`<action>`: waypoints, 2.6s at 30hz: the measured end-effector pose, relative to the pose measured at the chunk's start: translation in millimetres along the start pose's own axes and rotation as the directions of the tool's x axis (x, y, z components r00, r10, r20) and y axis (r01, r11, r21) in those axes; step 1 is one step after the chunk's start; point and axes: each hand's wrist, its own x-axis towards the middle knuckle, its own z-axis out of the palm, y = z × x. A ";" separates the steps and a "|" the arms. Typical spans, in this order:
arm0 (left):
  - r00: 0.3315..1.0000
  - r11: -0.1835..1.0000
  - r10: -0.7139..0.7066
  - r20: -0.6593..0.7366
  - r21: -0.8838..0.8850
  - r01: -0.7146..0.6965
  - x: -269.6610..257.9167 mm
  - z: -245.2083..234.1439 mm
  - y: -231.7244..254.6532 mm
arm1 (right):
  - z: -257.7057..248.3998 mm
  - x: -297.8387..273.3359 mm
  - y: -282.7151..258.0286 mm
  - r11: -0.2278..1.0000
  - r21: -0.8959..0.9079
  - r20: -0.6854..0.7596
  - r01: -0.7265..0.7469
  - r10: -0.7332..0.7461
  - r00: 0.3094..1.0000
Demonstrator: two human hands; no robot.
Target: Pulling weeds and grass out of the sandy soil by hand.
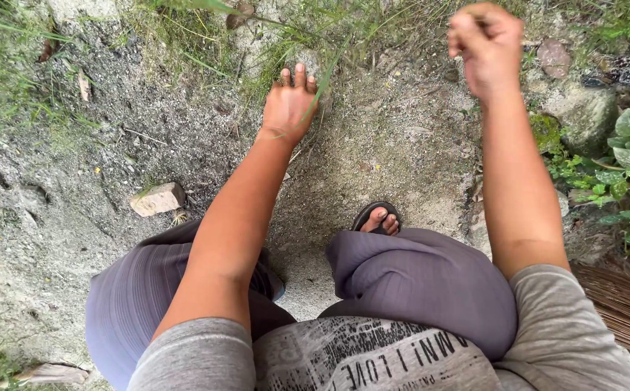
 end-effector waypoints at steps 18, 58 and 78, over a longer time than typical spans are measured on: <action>1.000 1.000 -0.012 0.017 -0.005 0.012 -3.8 -2.9 -1.1 | 30.2 31.6 87.5 0.765 -0.644 -0.114 -0.004 -0.091 0.989; 1.000 0.997 0.015 -0.027 0.075 -0.013 -5.3 -6.4 -0.4 | 63.2 16.7 75.8 0.409 -0.809 0.294 0.423 -0.342 0.893; 1.000 0.999 0.006 -0.019 0.054 -0.005 -3.2 -3.1 -0.4 | 20.7 39.2 67.1 0.742 -0.640 -0.134 0.200 -0.364 0.922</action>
